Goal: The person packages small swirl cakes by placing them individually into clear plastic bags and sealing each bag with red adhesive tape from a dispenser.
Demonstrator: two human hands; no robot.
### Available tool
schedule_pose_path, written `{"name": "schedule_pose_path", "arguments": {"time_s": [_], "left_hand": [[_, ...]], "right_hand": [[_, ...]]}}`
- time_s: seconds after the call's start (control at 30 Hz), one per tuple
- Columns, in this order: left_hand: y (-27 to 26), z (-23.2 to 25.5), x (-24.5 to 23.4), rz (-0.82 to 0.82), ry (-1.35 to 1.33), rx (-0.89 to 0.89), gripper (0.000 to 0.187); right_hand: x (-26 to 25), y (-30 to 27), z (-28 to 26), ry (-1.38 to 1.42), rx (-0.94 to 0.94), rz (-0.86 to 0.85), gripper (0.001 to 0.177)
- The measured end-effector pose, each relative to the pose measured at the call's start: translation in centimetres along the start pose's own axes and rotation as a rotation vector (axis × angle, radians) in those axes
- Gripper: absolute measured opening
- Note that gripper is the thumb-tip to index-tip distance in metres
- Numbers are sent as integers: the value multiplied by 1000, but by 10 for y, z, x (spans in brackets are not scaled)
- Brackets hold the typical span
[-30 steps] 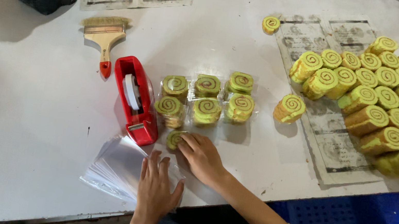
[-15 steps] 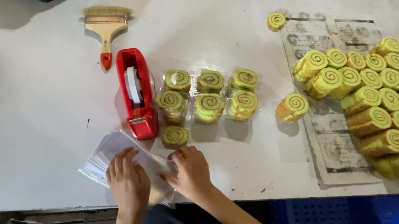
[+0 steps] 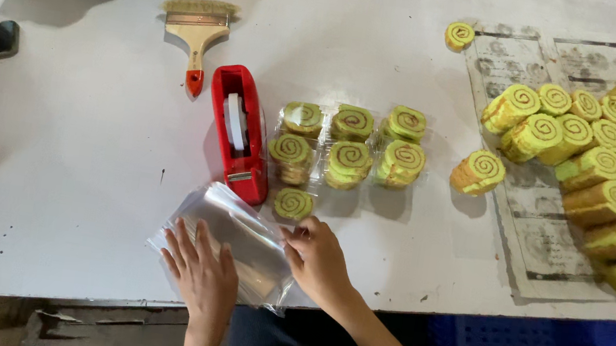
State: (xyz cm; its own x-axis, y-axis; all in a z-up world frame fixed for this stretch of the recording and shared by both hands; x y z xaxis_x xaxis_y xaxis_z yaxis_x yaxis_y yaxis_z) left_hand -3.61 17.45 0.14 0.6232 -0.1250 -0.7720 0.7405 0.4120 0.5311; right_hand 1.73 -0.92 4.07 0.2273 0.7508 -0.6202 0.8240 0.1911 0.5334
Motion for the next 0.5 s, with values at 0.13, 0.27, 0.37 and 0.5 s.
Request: {"name": "schedule_pose_path", "arguments": {"time_s": [0.13, 0.27, 0.37, 0.5], "left_hand": [[5, 7, -9, -3, -8, 23, 52], [5, 30, -30, 194, -268, -20, 37], [-12, 62, -37, 283, -342, 170, 32], [-35, 141, -37, -39, -839, 609, 19]], "right_hand": [[-25, 0, 8, 178, 134, 26, 30], [-69, -14, 58, 409, 571, 101, 20], [-107, -27, 89, 401, 916, 177, 23], [-121, -69, 124, 144, 1032, 287, 18]]}}
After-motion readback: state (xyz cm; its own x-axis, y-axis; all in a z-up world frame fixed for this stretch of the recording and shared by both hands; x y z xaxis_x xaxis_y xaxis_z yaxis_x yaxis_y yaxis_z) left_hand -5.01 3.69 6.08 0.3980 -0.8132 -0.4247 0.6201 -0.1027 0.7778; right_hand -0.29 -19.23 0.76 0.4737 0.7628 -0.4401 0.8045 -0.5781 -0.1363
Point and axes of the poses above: each hand's wrist, its own y-axis towards the middle knuckle, its own x-axis out of the palm, z = x × y, the point moved 3 cm from there along y, towards the middle knuckle, and after that the axes turned 14 degrees about z, right-handed, at the moved point
